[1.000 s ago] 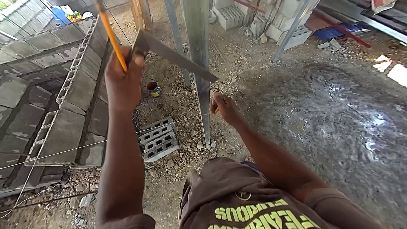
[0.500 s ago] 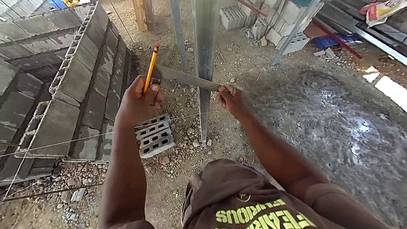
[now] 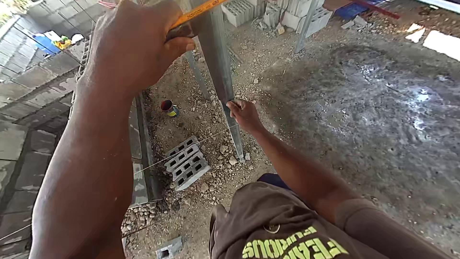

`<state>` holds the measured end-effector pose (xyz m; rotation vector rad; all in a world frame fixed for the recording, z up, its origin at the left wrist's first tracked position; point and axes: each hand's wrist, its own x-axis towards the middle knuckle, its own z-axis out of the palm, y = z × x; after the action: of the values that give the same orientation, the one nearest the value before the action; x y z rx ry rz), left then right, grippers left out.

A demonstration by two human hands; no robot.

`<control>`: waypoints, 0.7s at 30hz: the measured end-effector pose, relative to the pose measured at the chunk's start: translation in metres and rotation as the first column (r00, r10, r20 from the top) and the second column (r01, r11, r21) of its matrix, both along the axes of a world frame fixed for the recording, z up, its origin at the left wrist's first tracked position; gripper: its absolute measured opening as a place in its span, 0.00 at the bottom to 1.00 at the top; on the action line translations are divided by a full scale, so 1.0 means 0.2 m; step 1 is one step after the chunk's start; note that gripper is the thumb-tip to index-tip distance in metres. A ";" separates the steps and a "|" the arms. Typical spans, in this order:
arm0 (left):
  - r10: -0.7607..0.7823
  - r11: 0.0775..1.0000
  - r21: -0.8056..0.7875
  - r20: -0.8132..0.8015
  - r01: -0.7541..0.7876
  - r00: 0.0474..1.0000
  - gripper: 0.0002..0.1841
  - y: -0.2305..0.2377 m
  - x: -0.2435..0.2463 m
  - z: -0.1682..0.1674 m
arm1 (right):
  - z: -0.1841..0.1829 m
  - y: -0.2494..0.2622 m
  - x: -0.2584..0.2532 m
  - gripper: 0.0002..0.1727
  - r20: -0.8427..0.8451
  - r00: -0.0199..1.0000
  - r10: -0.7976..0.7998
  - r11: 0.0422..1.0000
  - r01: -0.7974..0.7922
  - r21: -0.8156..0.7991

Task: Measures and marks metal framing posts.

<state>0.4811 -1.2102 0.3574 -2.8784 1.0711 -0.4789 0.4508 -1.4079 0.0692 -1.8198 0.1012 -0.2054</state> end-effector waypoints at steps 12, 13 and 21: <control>-0.081 0.996 0.041 0.096 0.077 0.992 0.27 -0.08 0.05 -0.08 | -0.13 0.03 0.03 0.19 0.088 0.996 -0.001 0.994 -0.008 0.105; -0.076 0.996 0.049 0.104 0.071 0.992 0.26 -0.08 0.05 -0.07 | -0.13 0.04 0.04 0.19 0.092 0.996 -0.014 0.994 0.003 0.113; -0.038 0.997 0.069 0.146 0.028 0.989 0.28 -0.01 0.13 -0.06 | -0.17 0.19 0.05 0.18 0.098 0.967 -0.234 0.929 0.193 0.316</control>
<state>0.5075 -1.2122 0.3460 -2.7228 1.0906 -0.6333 0.4614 -1.3704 0.0361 -1.4805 0.2259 -0.4425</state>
